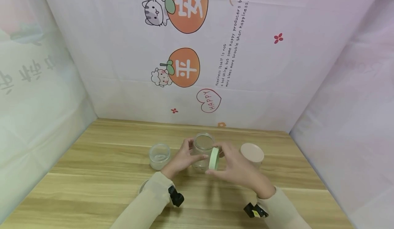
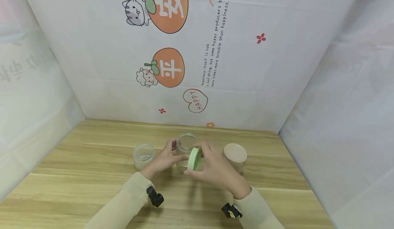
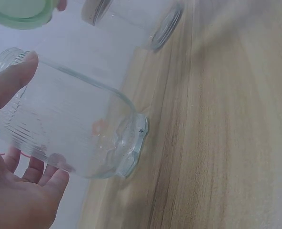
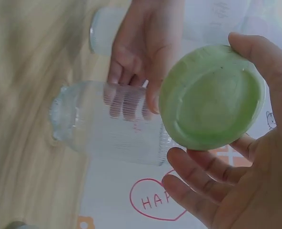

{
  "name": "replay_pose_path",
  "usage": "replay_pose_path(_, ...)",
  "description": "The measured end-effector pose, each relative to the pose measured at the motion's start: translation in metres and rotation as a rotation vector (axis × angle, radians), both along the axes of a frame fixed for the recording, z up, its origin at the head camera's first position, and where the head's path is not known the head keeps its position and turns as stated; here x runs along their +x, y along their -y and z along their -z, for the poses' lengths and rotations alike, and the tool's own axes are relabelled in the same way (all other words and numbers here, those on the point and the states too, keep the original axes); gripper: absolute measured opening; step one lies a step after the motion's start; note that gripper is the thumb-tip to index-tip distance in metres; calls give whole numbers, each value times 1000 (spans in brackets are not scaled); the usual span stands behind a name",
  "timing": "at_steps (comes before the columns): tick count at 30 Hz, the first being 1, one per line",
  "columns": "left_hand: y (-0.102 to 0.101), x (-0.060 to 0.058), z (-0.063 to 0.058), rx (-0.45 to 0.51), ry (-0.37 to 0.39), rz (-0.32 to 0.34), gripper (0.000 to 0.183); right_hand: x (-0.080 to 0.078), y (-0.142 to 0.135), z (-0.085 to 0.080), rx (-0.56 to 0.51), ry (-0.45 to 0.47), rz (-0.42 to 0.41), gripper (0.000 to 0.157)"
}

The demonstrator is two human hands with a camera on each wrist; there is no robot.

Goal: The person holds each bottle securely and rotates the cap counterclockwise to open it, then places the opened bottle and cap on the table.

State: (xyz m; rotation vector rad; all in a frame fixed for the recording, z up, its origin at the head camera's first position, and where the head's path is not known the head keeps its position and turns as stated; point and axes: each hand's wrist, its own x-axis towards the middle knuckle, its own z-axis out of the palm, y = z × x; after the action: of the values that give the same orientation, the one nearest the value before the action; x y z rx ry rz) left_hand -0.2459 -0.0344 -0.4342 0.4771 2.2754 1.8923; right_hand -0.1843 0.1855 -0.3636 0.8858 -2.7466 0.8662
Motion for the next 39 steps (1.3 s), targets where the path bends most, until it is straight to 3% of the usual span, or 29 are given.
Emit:
replay_pose_path(15, 1, -2, 2, -4, -13, 5, 86, 6, -9, 39, 123, 149, -68, 84)
replay_pose_path(23, 0, -1, 1, -10, -14, 7, 88, 1, -9, 62, 28, 277, -170, 82)
replay_pose_path(34, 1, -3, 3, -15, -25, 13, 88, -2, -6, 88, 7, 233, -155, 86)
replay_pose_path(39, 1, -4, 4, -11, -27, 11, 85, -4, -6, 93, 71, 190, -126, 89)
